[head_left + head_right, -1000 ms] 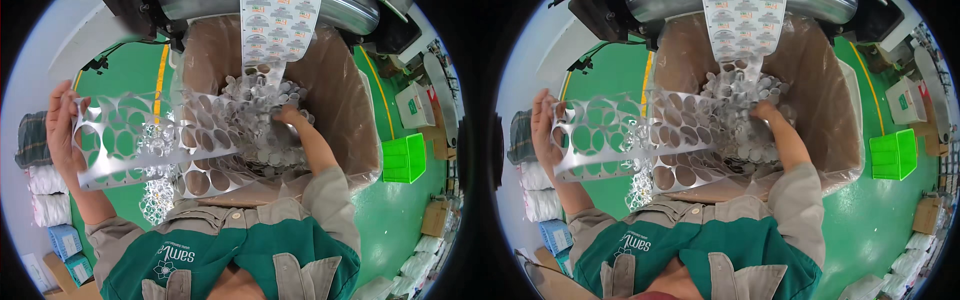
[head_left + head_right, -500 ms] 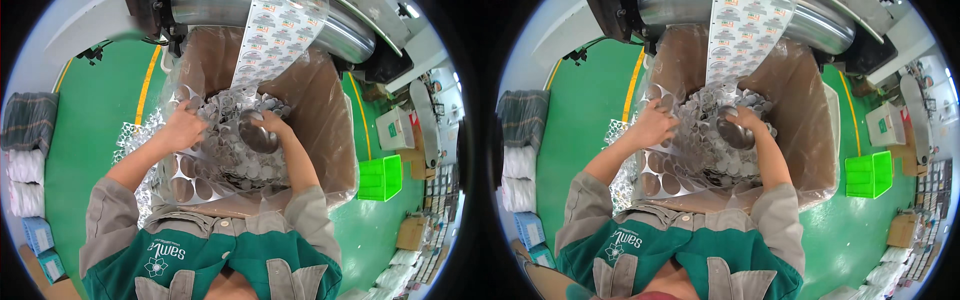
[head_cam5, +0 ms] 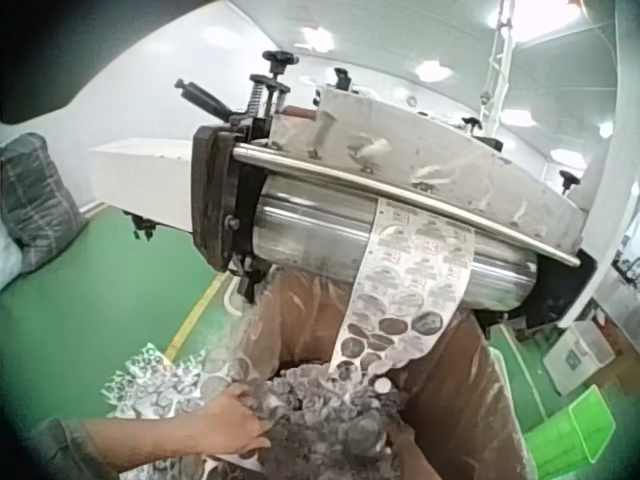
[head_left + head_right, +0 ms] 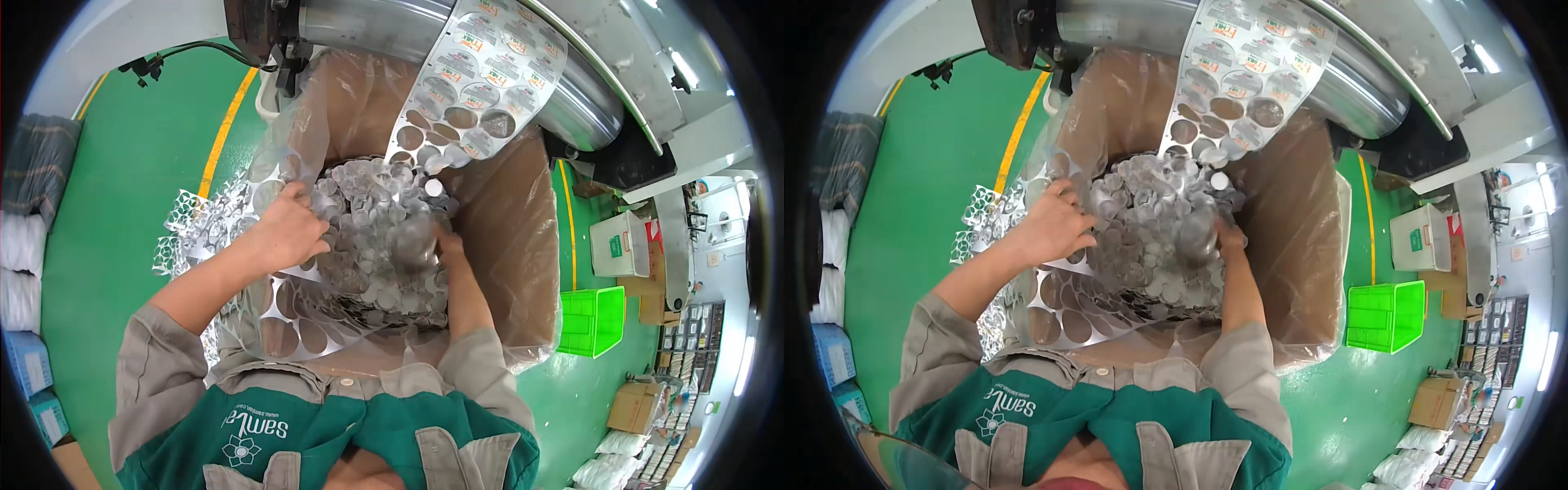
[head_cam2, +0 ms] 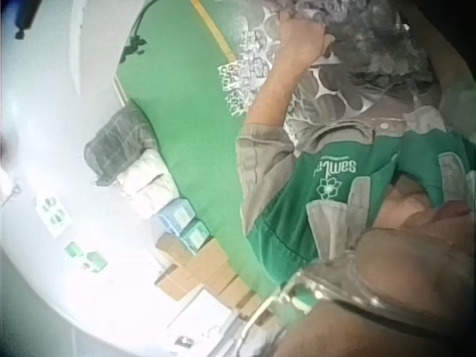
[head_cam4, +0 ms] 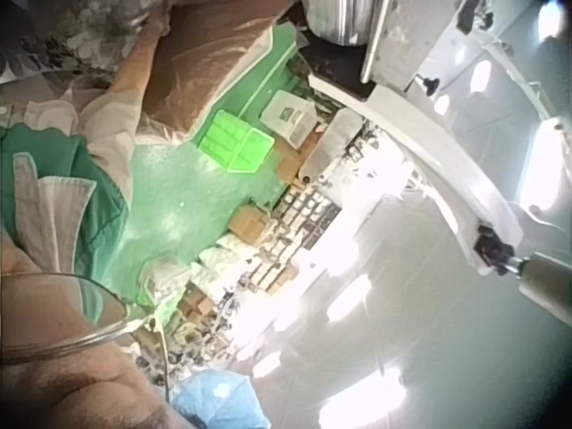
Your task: The person stands at a workstation and repeatedly peels circular stickers from a continuous plastic sheet. They use a metal bowl to assist in separating the stickers from the backing and dropping them into a large cardboard box lined with a plastic bag. The process is repetitive, involving peeling, scraping, and dropping the stickers into the collection box.
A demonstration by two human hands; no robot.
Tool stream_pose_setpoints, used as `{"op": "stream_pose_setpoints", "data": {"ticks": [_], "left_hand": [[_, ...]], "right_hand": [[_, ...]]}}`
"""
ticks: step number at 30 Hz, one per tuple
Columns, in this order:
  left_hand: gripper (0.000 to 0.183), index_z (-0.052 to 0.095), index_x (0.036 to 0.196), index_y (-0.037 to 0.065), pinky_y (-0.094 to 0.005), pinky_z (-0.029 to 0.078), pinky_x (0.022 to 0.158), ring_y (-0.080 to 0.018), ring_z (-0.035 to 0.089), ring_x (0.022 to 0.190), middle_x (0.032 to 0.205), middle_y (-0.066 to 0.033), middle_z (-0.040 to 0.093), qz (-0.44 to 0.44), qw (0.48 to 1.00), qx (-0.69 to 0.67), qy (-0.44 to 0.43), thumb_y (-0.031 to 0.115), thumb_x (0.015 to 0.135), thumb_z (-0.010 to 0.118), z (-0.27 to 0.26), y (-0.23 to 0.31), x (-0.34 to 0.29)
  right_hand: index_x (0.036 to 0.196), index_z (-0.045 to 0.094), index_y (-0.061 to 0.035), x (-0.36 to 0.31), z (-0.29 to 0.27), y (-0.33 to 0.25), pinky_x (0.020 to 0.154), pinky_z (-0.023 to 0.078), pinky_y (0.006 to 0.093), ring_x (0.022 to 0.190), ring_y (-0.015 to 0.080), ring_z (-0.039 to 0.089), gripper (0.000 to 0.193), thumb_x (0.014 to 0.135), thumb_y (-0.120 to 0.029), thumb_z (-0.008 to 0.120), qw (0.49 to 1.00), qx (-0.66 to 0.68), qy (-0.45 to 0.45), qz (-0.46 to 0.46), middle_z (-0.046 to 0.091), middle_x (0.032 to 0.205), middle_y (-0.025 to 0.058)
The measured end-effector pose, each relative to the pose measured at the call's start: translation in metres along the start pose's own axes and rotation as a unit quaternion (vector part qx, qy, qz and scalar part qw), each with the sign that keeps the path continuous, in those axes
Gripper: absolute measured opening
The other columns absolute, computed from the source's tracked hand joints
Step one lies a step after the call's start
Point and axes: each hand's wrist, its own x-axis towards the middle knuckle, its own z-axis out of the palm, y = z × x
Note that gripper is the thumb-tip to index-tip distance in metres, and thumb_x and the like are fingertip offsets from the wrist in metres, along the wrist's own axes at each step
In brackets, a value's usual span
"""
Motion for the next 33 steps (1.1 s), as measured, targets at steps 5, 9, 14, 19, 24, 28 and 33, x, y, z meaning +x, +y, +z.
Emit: {"op": "stream_pose_setpoints", "data": {"ticks": [5, 9, 14, 19, 24, 28, 33], "left_hand": [[0.038, 0.066, 0.094, 0.014, -0.0386, 0.03, 0.094, -0.0219, 0.055, 0.091, 0.074, -0.0066, 0.063, -0.016, 0.998, 0.024, -0.06, 0.044, 0.071, 0.064, 0.006, -0.003, -0.007], [0.026, 0.066, 0.092, 0.013, -0.038, 0.032, 0.092, -0.0226, 0.056, 0.09, 0.077, -0.0067, 0.064, 0.009, 0.993, 0.056, -0.107, 0.024, 0.069, 0.066, 0.002, -0.003, 0.0], [0.029, 0.062, 0.1, 0.008, -0.0332, 0.039, 0.083, -0.0211, 0.06, 0.079, 0.082, -0.007, 0.064, 0.025, 0.994, -0.073, 0.08, 0.002, 0.074, 0.051, 0.009, -0.016, -0.013], [0.036, 0.053, 0.113, 0.002, -0.0298, 0.043, 0.073, -0.017, 0.059, 0.078, 0.081, -0.0075, 0.061, -0.154, 0.89, -0.422, 0.075, 0.001, 0.079, 0.041, -0.06, -0.018, -0.029], [0.044, 0.045, 0.121, -0.004, -0.0275, 0.044, 0.081, -0.0168, 0.058, 0.089, 0.094, -0.0105, 0.059, -0.046, 0.705, -0.637, 0.308, 0.012, 0.081, 0.048, -0.135, -0.025, -0.095], [0.049, 0.042, 0.122, -0.01, -0.0355, 0.039, 0.093, -0.0237, 0.055, 0.102, 0.118, -0.0163, 0.05, -0.123, 0.554, -0.592, 0.572, 0.014, 0.08, 0.054, -0.136, -0.126, -0.199], [0.035, 0.054, 0.112, -0.001, -0.0353, 0.037, 0.093, -0.0259, 0.049, 0.111, 0.117, -0.0138, 0.052, -0.522, 0.808, -0.143, 0.234, 0.001, 0.081, 0.039, -0.101, -0.167, -0.295]], "right_hand": [[0.088, 0.066, 0.0001, -0.061, 0.029, -0.054, 0.064, 0.05, 0.0363, 0.072, 0.0232, 0.061, 0.048, 0.063, -0.04, 0.073, 0.886, -0.361, -0.205, -0.206, 0.065, 0.082, 0.0143], [0.085, 0.067, 0.0001, -0.083, 0.005, -0.103, 0.071, 0.048, 0.038, 0.082, 0.029, 0.062, 0.046, 0.058, -0.037, 0.074, 0.806, -0.465, -0.215, -0.295, 0.065, 0.09, 0.0166], [0.109, 0.057, 0.0018, -0.144, -0.06, -0.201, 0.082, 0.044, 0.0318, 0.091, 0.0229, 0.06, 0.06, 0.069, -0.041, 0.069, 0.883, -0.154, -0.106, -0.429, 0.063, 0.101, 0.0123], [0.113, 0.052, -0.0034, -0.223, -0.116, -0.237, 0.077, 0.048, 0.0265, 0.086, 0.011, 0.058, 0.037, 0.084, -0.026, 0.059, 0.721, 0.43, -0.379, -0.39, 0.061, 0.095, 0.0026], [0.127, 0.04, 0.0011, -0.157, -0.052, -0.197, 0.083, 0.046, 0.029, 0.102, 0.0166, 0.054, 0.064, 0.079, -0.032, 0.065, 0.799, 0.161, -0.514, -0.265, 0.055, 0.114, 0.0087], [0.108, 0.057, 0.0005, -0.065, -0.016, -0.085, 0.08, 0.047, 0.0365, 0.096, 0.031, 0.057, 0.06, 0.062, -0.035, 0.073, 0.885, -0.286, -0.047, -0.364, 0.057, 0.111, 0.0178], [0.091, 0.066, -0.0028, -0.067, -0.011, -0.08, 0.08, 0.048, 0.0384, 0.088, 0.0316, 0.061, 0.043, 0.059, -0.031, 0.069, 0.859, -0.453, -0.076, -0.227, 0.062, 0.101, 0.0181]]}}
